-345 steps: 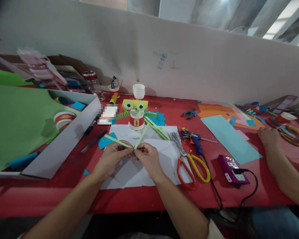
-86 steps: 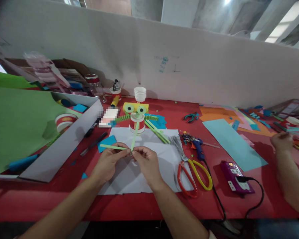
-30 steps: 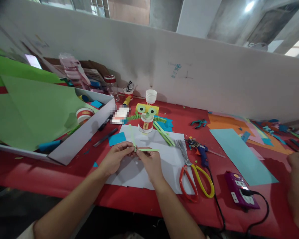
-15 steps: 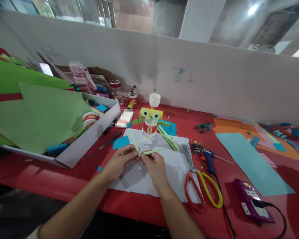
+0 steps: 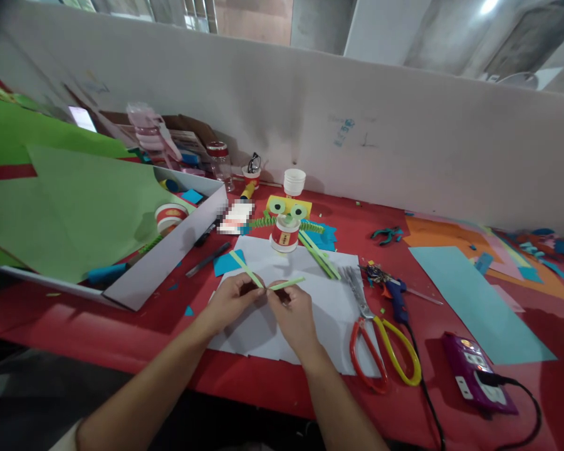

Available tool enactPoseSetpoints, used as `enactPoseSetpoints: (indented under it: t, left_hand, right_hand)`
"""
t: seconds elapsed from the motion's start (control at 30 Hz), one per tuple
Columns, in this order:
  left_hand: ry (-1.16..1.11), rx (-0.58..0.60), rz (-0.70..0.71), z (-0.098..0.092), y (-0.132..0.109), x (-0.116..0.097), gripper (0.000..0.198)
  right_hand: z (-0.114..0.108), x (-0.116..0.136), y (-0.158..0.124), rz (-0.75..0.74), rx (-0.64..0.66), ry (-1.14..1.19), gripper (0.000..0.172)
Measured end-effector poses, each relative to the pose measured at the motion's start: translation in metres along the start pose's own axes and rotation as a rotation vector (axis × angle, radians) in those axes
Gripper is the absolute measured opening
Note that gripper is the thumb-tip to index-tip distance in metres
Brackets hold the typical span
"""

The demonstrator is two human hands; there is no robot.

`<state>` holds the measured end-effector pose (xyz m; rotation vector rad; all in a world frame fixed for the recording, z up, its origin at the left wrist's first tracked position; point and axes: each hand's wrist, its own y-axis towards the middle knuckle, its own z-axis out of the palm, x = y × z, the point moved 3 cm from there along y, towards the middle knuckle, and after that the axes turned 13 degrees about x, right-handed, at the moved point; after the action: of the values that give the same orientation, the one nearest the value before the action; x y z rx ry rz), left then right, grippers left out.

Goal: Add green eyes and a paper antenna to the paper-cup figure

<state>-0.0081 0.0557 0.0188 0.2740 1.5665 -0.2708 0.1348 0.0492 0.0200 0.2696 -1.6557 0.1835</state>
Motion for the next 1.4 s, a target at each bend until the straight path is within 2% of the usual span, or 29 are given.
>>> enactPoseSetpoints:
  t: [0.17,0.37,0.53,0.67,0.9,1.13,1.23,1.4]
  left_hand:
    - [-0.106,-0.023,-0.015,0.0003,-0.0021,0.0029,0.011]
    - [-0.333,-0.104,-0.047,0.0024,-0.0029,0.0019,0.017]
    - [-0.447,-0.083,-0.098,0.0050,-0.0025,0.0018,0.018]
    - [-0.441,-0.036,-0.089,0.0061,-0.0010,-0.0010,0.019]
    - [-0.317,-0.082,-0.081,0.0045,-0.0002,0.0010,0.021]
    - [-0.428,0.029,-0.054,0.0076,-0.0026,0.0009,0.016]
    - [-0.482,0.044,-0.109,0.0064,-0.0028,0.0023,0.018]
    - [-0.500,-0.014,-0.192,0.0052,-0.0018,0.0049,0.024]
  right_hand:
    - [0.0052,0.0019,0.0021,0.073,0.084,0.233,0.014]
    - [0.0063,-0.0003,0.0041,0.039,0.051,0.415,0.023]
    - [0.0083,-0.0026,0.0032,-0.009,0.045,0.347,0.020]
    - [0.0069,-0.0007,0.0021,0.011,0.015,0.303,0.012]
    - [0.0058,0.0019,0.0016,0.129,0.001,0.473,0.013]
    - [0.0023,0.0020,0.0017,0.154,-0.036,0.543,0.013]
    - [0.0015,0.0022,0.0015,0.160,-0.020,0.544,0.013]
    - [0.0037,0.0006,0.0015,0.163,-0.026,0.519,0.014]
